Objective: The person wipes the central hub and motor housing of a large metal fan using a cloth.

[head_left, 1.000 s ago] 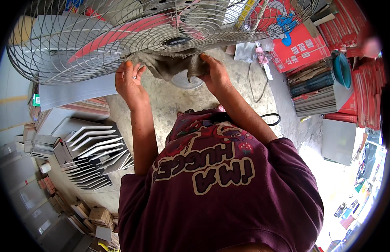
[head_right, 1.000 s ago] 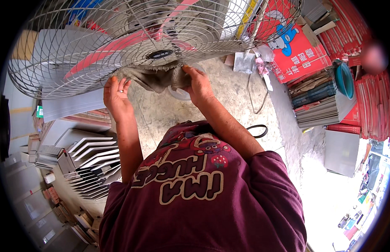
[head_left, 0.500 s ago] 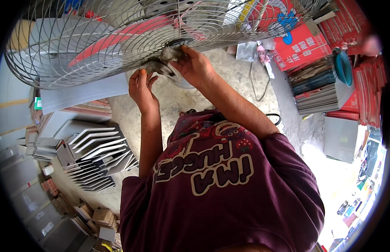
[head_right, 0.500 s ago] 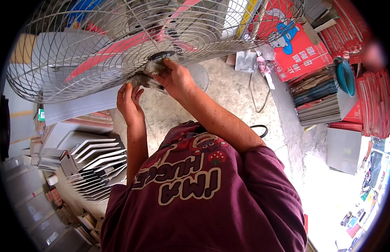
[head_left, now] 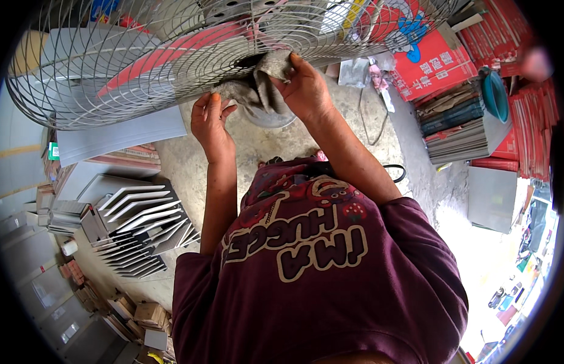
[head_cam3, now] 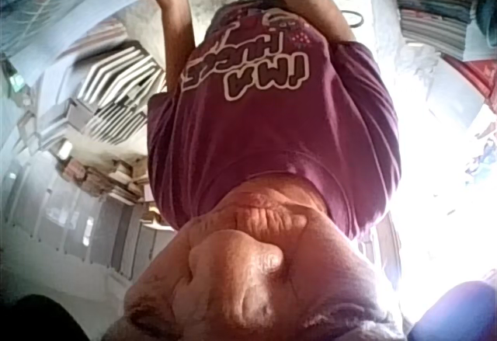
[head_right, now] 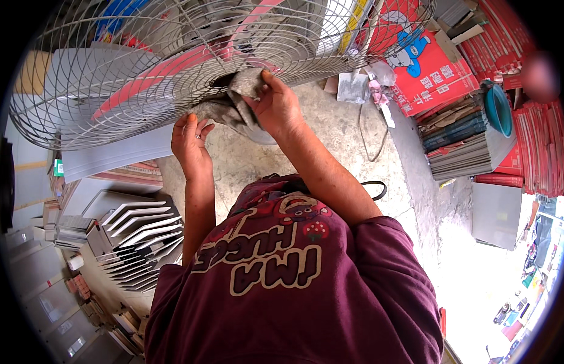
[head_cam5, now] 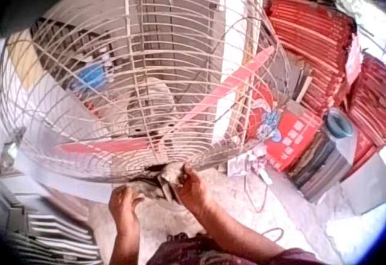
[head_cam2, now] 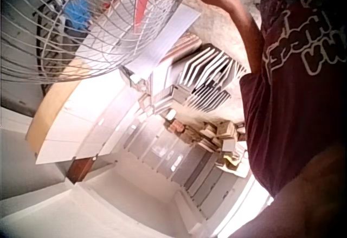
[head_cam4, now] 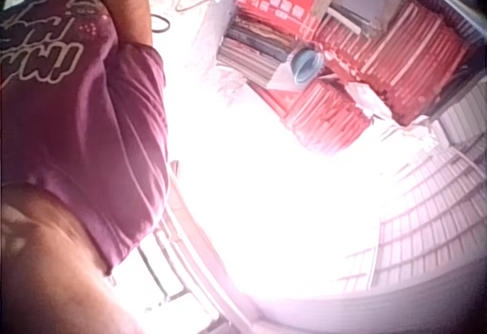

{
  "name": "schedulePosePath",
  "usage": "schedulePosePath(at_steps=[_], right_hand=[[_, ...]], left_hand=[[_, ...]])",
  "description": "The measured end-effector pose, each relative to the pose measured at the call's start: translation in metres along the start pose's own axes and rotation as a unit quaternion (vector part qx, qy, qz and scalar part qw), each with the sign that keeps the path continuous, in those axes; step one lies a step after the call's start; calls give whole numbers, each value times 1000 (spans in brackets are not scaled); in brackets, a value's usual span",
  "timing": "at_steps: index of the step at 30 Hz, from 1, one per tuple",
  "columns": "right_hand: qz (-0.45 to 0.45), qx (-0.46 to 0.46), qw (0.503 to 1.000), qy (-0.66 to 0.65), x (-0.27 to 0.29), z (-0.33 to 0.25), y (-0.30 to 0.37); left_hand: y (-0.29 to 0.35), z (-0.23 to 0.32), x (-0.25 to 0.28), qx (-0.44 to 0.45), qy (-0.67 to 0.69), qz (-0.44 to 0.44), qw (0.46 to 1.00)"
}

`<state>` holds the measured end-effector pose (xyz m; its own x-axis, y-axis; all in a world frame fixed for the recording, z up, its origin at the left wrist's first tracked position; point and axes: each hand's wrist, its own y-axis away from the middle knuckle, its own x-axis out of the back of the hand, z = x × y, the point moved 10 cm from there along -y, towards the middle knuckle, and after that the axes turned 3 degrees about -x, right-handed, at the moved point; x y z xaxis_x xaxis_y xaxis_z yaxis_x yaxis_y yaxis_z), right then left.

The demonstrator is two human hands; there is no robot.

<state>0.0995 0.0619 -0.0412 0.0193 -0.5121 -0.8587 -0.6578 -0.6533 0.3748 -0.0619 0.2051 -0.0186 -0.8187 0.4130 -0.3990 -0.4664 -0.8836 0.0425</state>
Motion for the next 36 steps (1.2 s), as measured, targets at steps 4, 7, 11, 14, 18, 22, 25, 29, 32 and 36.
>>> schedulePosePath(at_steps=[4,7,11,14,18,22,25,29,32,36], right_hand=[[-5,2,1000,4,15,2,-10],[-6,6,1000,1,18,9,-17],[4,-17,1000,0,25,34,-27],[-11,-56,998,34,13,51,-27],[-26,-70,994,76,-3,57,-16],[-44,-38,997,54,-13,36,-2],[-72,26,995,71,-30,9,13],[-79,91,988,101,-50,-29,34],[-64,112,983,134,-55,-35,37],[-94,152,960,216,-85,-29,51]], left_hand=[[5,-7,4,11,-3,8,1000],[7,-7,10,12,-12,16,1000],[6,-7,22,12,-19,23,999],[7,-1,29,3,-17,27,999],[5,7,39,-7,-16,40,999],[6,11,37,-9,-12,40,999],[9,11,30,-3,-1,28,1000],[15,13,13,0,10,8,1000],[19,18,1,-3,19,-13,1000],[25,29,-6,-8,28,-19,999]])
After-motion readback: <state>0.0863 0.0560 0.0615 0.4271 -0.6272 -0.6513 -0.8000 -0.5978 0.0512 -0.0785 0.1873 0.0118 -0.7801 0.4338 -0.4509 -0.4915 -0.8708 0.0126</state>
